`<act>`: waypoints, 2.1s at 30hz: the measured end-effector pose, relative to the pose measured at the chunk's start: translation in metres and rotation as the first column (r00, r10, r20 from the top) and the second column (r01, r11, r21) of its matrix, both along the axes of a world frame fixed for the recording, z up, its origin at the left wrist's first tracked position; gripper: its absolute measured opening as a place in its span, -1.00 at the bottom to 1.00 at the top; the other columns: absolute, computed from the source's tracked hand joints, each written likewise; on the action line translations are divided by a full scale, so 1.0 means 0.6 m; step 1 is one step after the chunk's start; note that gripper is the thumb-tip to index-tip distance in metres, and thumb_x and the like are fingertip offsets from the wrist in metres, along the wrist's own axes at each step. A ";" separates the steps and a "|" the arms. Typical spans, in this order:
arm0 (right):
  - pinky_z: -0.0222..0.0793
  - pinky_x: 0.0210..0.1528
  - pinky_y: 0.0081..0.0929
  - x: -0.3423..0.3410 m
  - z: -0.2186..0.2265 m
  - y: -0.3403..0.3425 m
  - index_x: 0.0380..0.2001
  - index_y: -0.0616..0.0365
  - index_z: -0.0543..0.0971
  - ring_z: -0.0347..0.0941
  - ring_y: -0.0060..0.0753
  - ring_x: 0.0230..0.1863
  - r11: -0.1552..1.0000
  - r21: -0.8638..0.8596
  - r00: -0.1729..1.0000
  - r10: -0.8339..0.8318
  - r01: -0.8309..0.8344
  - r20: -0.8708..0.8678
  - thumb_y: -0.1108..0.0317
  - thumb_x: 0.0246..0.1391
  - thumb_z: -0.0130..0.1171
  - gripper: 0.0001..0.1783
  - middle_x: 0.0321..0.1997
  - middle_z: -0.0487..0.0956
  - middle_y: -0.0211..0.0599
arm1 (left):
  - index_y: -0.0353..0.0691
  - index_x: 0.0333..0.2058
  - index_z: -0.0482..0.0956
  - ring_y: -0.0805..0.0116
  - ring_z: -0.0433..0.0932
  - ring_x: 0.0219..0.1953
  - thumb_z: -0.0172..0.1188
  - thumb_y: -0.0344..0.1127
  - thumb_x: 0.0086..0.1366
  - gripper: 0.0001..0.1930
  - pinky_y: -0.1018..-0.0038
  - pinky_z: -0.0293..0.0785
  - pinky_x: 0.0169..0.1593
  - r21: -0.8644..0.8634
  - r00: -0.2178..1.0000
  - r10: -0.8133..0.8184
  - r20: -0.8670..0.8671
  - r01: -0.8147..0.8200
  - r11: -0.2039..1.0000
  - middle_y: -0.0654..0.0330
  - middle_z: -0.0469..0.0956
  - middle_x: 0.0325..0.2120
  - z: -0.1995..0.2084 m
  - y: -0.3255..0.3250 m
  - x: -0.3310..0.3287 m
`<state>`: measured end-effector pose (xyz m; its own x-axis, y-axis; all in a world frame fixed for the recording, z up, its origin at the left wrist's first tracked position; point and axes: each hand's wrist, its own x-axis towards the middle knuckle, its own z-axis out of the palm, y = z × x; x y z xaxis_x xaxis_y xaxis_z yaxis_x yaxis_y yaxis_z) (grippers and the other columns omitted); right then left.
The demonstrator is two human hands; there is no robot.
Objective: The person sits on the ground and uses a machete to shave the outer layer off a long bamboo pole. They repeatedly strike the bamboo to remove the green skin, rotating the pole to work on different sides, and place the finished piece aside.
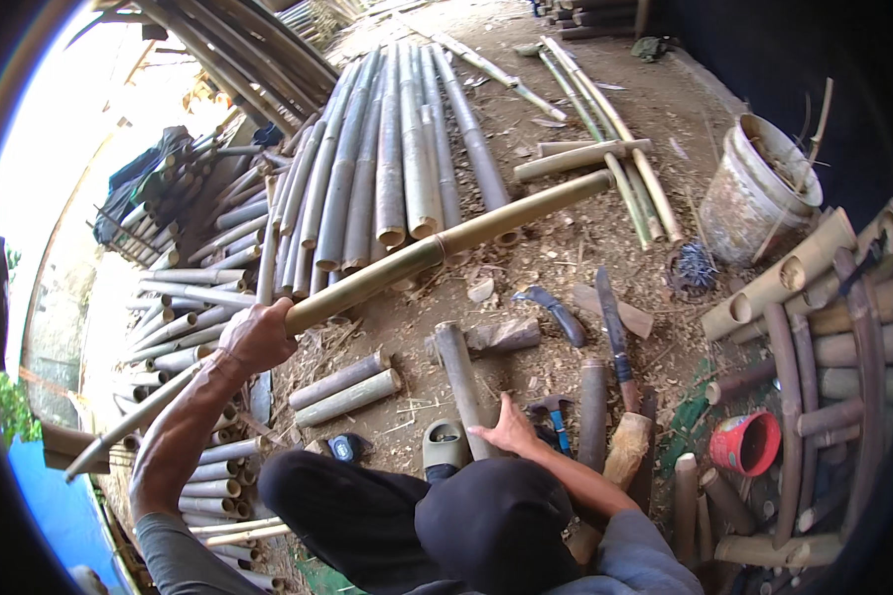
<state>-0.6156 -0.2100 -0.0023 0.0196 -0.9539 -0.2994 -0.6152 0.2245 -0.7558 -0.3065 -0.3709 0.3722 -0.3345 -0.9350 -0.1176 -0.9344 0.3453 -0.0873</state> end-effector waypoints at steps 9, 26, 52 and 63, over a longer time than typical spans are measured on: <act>0.32 0.24 -0.12 0.204 0.077 -0.146 0.10 0.31 0.42 0.49 -0.04 0.12 0.947 -0.305 0.842 0.241 -0.097 0.483 -0.23 0.16 0.15 -0.22 0.09 0.52 0.18 | -0.32 -0.17 0.62 0.01 0.68 -0.28 0.27 -0.30 0.00 -0.63 0.20 0.57 -0.12 0.479 0.941 0.323 -0.097 -0.241 0.844 -0.14 0.66 -0.38 -0.085 0.020 0.042; 0.34 0.06 0.01 -0.377 -0.075 -0.045 -0.11 0.25 0.48 0.44 0.25 -0.03 0.855 -0.162 0.677 -0.494 0.493 -0.545 0.21 0.01 0.34 -0.55 -0.11 0.50 0.13 | -0.28 -0.22 0.43 0.47 0.24 -0.47 0.00 0.20 0.43 -0.47 0.38 0.23 -0.40 0.941 0.503 0.811 -0.298 0.011 0.339 0.34 0.28 -0.57 -0.399 0.200 0.067; 0.43 -0.14 -0.16 -0.148 0.002 -0.235 -0.20 0.22 0.51 0.55 0.05 -0.21 0.896 -0.260 0.896 -0.409 0.360 -0.172 0.18 -0.02 0.39 -0.57 -0.28 0.60 -0.04 | -0.08 0.20 0.21 -0.14 0.57 -0.11 0.31 -0.11 0.15 -0.31 0.04 0.57 -0.13 0.548 0.865 0.378 -0.330 -0.150 0.823 -0.08 0.44 -0.05 -0.565 0.224 0.008; 0.37 -0.42 -0.24 -0.066 0.025 -0.060 -0.29 0.21 0.47 0.46 -0.24 -0.53 0.879 0.084 0.876 -0.452 0.469 -0.165 0.07 0.09 0.34 -0.58 -0.56 0.53 -0.26 | -0.21 -0.01 0.45 -0.19 0.59 -0.11 0.16 0.30 0.24 -0.35 0.07 0.50 -0.09 0.716 0.807 0.541 -0.237 -0.231 0.659 -0.16 0.63 -0.25 -0.522 0.255 0.117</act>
